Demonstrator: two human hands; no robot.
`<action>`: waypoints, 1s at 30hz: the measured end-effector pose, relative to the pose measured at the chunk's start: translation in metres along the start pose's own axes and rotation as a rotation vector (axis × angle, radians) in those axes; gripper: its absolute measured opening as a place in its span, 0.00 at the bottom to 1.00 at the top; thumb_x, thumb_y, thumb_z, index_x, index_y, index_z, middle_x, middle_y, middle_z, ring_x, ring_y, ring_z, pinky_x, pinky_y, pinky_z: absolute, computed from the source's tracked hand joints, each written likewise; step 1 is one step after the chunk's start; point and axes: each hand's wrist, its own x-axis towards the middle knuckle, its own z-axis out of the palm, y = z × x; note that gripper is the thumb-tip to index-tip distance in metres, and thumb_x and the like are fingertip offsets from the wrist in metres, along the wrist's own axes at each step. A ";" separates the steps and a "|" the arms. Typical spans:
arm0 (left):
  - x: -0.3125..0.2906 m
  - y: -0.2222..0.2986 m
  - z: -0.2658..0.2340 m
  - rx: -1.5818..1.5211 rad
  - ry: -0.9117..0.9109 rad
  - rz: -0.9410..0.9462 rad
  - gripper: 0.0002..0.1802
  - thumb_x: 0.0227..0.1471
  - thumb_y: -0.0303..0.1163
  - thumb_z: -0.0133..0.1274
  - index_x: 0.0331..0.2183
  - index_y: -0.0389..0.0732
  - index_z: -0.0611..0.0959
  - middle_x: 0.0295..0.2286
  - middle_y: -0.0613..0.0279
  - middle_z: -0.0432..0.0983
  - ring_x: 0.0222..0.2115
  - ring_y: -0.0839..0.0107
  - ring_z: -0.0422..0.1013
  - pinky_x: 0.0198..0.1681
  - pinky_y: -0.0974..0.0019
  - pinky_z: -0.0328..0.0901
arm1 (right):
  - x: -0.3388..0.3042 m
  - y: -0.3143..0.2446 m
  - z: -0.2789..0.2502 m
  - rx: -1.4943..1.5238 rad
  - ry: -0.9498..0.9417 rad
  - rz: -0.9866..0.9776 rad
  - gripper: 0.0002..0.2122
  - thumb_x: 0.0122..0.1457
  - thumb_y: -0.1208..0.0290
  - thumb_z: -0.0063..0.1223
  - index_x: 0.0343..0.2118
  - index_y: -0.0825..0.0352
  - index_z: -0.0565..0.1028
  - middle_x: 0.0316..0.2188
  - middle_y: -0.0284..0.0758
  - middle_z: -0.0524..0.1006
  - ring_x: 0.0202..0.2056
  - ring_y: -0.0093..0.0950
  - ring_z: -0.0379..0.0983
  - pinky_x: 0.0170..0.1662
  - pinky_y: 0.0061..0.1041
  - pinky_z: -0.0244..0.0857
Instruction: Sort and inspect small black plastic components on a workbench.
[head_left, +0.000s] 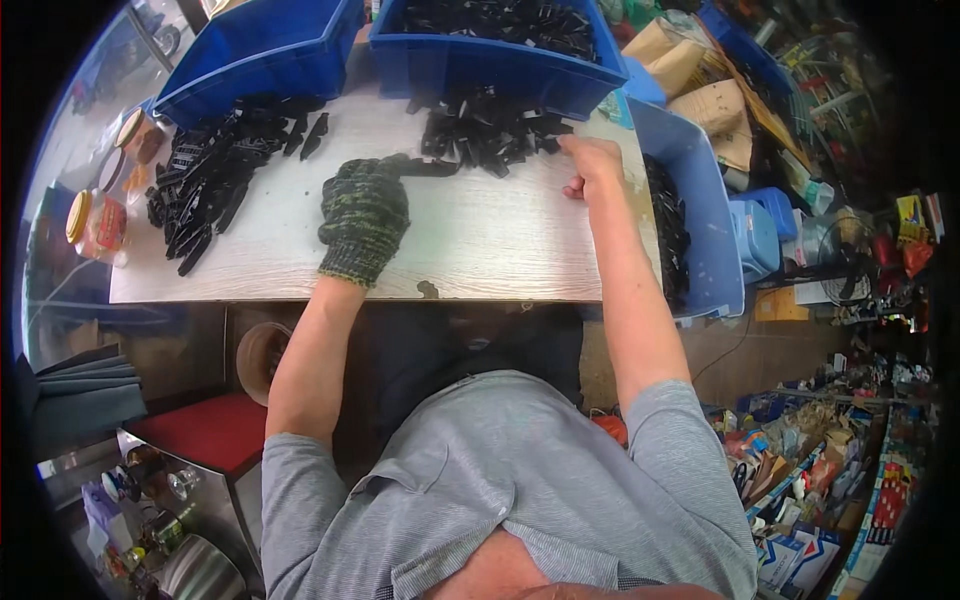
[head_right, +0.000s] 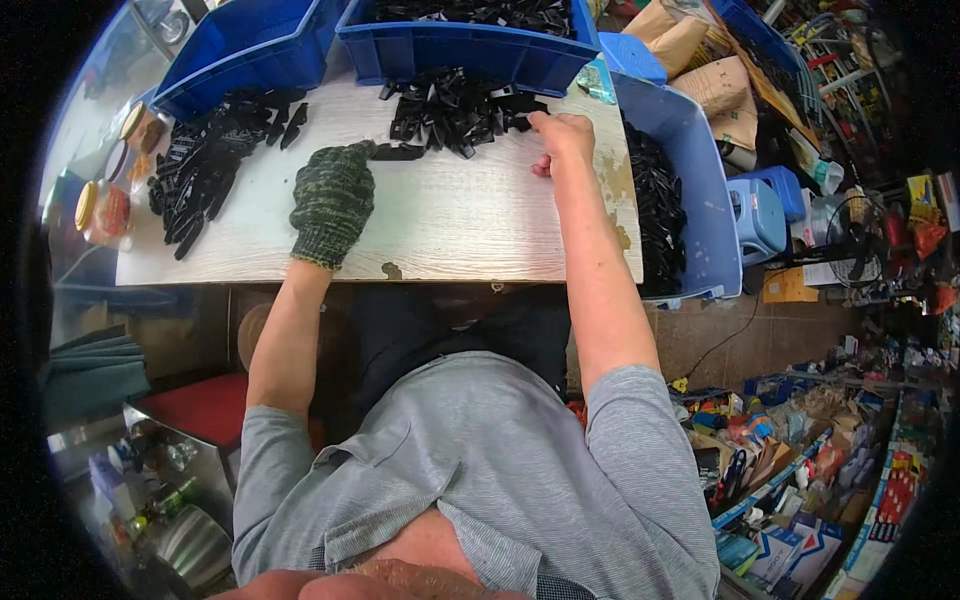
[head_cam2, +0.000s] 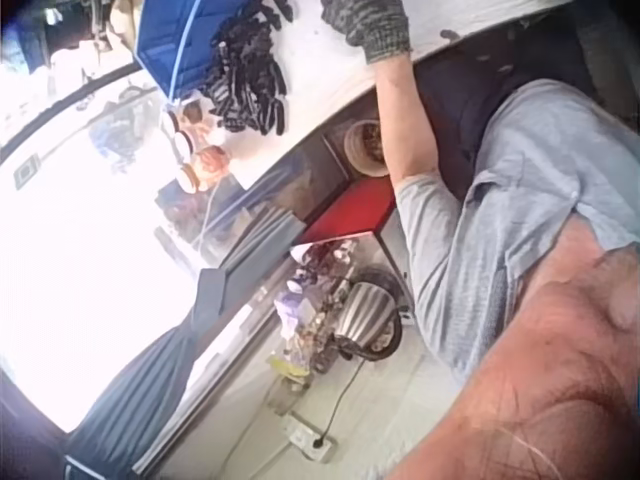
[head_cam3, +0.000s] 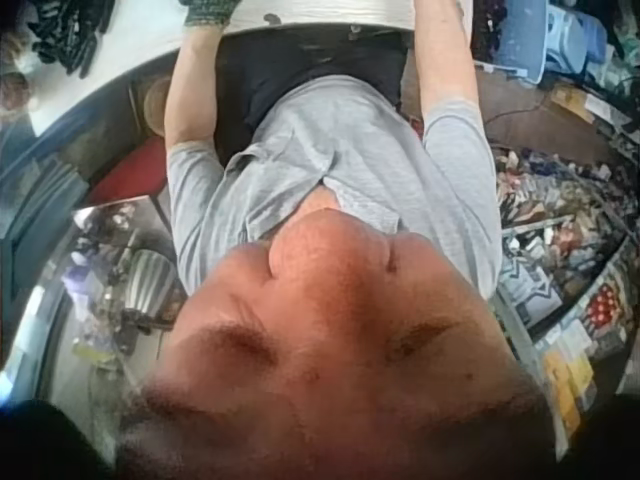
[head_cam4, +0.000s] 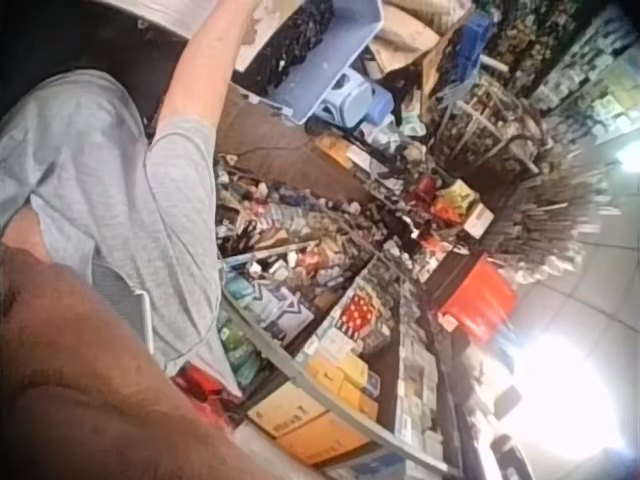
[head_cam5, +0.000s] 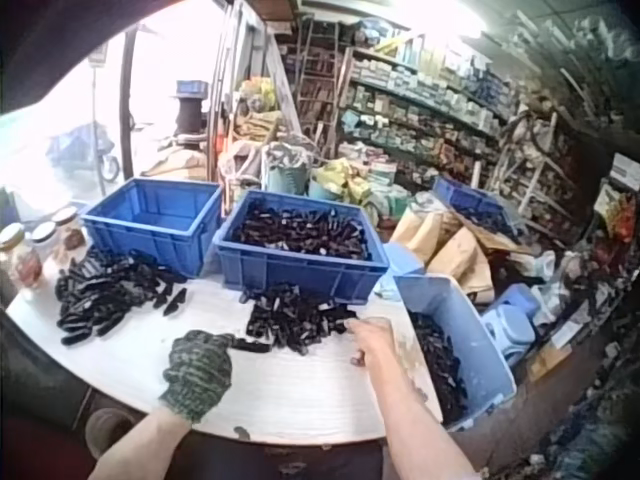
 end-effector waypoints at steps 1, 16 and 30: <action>-0.001 0.001 -0.001 -0.022 0.046 -0.002 0.16 0.50 0.27 0.55 0.44 0.44 0.82 0.40 0.56 0.78 0.42 0.57 0.73 0.47 0.56 0.68 | 0.000 0.001 0.001 -0.001 -0.006 -0.001 0.14 0.54 0.65 0.62 0.36 0.72 0.79 0.20 0.34 0.69 0.12 0.24 0.61 0.16 0.29 0.68; -0.016 0.091 0.035 -1.083 0.125 -0.111 0.17 0.54 0.32 0.58 0.44 0.35 0.82 0.39 0.47 0.80 0.39 0.59 0.78 0.45 0.59 0.70 | -0.078 0.040 0.027 0.476 -0.257 -0.146 0.08 0.58 0.68 0.55 0.30 0.69 0.76 0.14 0.29 0.65 0.12 0.21 0.59 0.18 0.25 0.66; -0.023 0.099 0.019 -0.564 -0.030 0.028 0.19 0.52 0.34 0.54 0.47 0.42 0.80 0.36 0.54 0.79 0.36 0.57 0.76 0.38 0.56 0.70 | -0.102 0.040 0.027 0.292 -0.429 -0.225 0.13 0.63 0.60 0.50 0.27 0.65 0.75 0.14 0.24 0.67 0.12 0.16 0.56 0.14 0.20 0.52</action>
